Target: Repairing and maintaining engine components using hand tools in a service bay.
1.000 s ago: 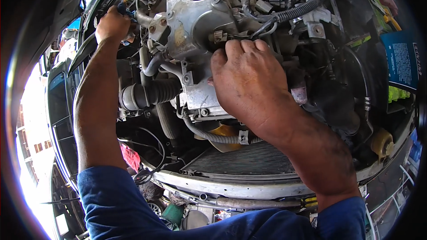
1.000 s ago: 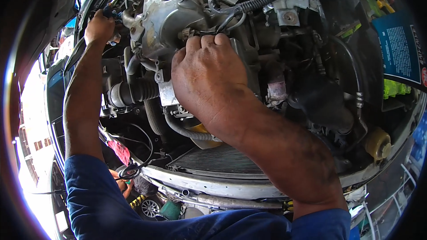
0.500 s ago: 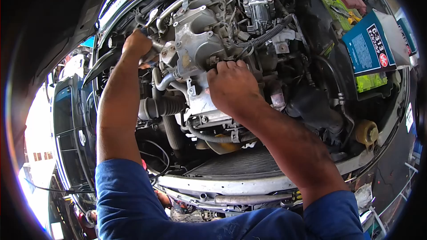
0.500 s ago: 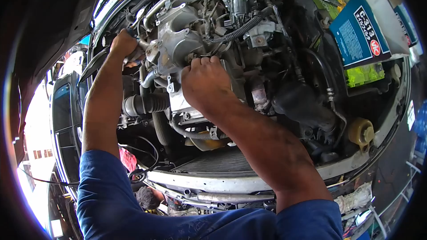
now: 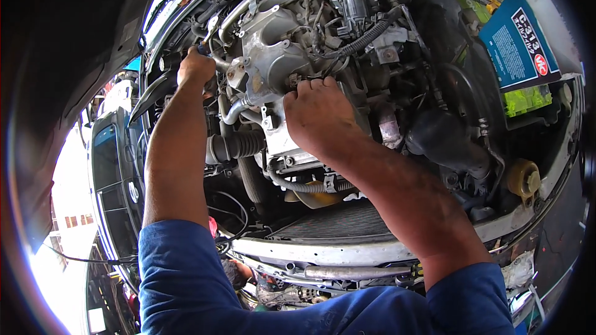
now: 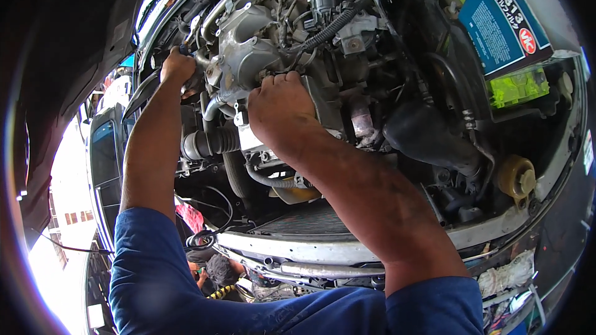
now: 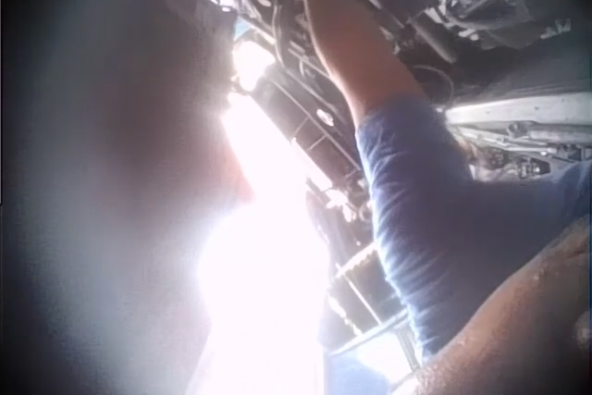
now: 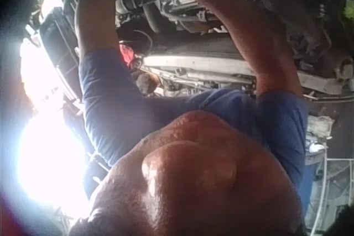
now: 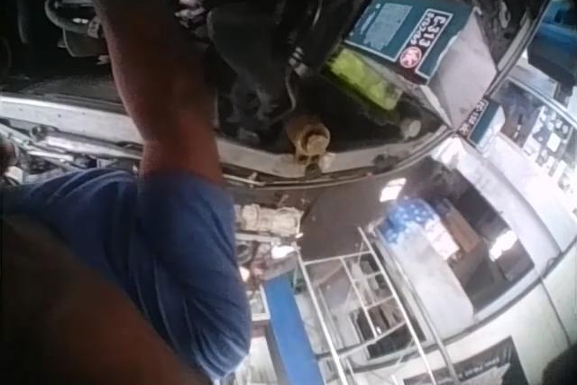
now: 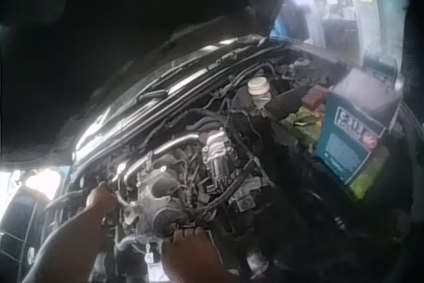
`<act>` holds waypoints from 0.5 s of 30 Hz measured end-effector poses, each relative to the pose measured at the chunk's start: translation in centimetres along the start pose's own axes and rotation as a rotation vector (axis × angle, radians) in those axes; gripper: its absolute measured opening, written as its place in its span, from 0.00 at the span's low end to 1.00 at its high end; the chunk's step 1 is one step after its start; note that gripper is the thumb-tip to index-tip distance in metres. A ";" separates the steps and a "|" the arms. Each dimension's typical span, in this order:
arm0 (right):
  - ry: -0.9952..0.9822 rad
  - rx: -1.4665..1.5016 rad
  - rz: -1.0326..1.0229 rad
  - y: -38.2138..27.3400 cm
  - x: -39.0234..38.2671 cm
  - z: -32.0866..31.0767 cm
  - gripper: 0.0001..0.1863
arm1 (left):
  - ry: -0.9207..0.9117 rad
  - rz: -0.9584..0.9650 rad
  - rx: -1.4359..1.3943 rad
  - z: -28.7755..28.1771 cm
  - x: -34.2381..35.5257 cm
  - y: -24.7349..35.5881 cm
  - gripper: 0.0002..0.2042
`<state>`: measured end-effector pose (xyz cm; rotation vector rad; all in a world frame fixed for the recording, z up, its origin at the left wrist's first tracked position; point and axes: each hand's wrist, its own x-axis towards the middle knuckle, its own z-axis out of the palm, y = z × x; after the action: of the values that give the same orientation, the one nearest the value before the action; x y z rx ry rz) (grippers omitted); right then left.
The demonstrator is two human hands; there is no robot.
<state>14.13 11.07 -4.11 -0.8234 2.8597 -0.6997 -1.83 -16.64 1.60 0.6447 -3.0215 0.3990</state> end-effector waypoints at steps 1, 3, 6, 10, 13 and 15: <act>-0.003 0.003 0.001 0.0 0.0 0.3 0.15 | 0.031 -0.040 0.014 0.3 -0.3 0.4 0.26; 0.110 -0.043 -0.005 0.0 -0.1 1.0 0.12 | 0.080 0.002 0.058 0.8 -0.2 0.2 0.23; 0.126 -0.037 -0.031 0.1 -0.3 0.6 0.12 | 0.133 0.029 0.106 1.2 0.4 -0.8 0.19; 0.099 -0.037 -0.020 0.3 -0.2 0.6 0.12 | 0.125 0.067 0.110 1.5 0.3 -0.7 0.18; 0.082 -0.032 -0.028 0.3 -0.1 0.7 0.13 | 0.129 0.079 0.127 1.6 0.5 -1.1 0.18; 0.107 -0.062 -0.058 0.2 -0.3 0.7 0.13 | 0.138 0.064 0.120 1.7 0.6 -1.3 0.18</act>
<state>14.48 11.07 -4.87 -0.9069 2.9780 -0.6846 -1.84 -18.41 0.35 0.5037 -2.9101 0.6042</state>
